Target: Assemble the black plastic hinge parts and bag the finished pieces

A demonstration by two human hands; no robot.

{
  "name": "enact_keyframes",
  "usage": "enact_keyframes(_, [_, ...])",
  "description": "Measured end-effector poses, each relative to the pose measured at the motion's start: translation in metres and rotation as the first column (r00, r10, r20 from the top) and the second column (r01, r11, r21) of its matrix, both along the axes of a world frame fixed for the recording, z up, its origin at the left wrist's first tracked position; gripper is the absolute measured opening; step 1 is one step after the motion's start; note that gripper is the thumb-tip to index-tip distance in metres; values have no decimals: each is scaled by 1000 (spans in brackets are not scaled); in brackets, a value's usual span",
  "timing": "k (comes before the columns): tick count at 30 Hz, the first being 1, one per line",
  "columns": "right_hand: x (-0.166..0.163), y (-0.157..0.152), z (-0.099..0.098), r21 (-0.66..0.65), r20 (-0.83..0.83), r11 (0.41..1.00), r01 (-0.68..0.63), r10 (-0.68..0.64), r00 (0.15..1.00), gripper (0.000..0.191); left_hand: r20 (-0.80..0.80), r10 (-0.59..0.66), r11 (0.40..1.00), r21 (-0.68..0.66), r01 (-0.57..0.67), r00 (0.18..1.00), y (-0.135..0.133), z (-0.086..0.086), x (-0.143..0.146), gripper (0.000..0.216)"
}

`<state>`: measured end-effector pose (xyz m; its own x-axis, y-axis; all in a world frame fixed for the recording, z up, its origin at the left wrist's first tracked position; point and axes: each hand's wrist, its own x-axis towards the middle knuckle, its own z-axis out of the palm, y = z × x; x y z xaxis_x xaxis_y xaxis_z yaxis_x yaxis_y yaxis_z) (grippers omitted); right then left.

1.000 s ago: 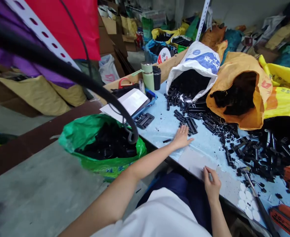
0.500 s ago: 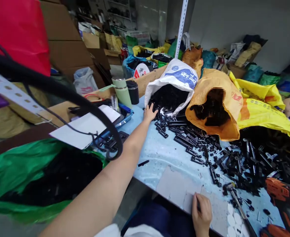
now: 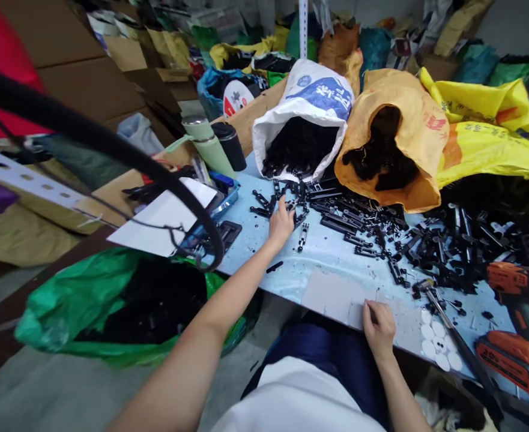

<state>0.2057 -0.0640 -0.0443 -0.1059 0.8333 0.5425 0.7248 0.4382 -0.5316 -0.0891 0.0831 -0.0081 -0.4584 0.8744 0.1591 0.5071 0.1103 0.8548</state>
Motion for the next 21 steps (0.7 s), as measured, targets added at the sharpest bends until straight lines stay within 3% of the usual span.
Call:
enact_keyframes(3, [-2,16,6,-102,-61,994,-34,28,998,20,38,-232,971,74,229,972,-32,7,37,25])
enact_keyframes(6, [-3,60,18,-150,-81,986,-73,62,995,21,-146,-496,859,62,508,856,-75,10,66,22])
enact_keyframes(8, [-3,101,28,-192,-54,978,-75,66,996,22,-266,-612,778,-35,627,745,-101,15,74,26])
enact_keyframes(11, [-6,164,48,-273,69,961,-43,64,996,20,-391,-731,679,-336,653,559,-123,26,75,35])
enact_keyframes(13, [-14,199,60,-307,177,952,-12,70,982,20,-442,-771,634,-458,624,459,-127,30,77,42])
enact_keyframes(16, [-32,238,71,-350,265,936,25,73,962,26,-518,-761,627,-438,644,390,-129,17,91,43])
enact_keyframes(18, [-45,257,75,-358,268,931,67,34,963,33,-563,-720,653,-352,671,405,-134,-4,102,32])
enact_keyframes(21, [-62,284,81,-324,260,928,186,-102,960,45,-630,-578,730,-116,674,519,-144,-37,111,21])
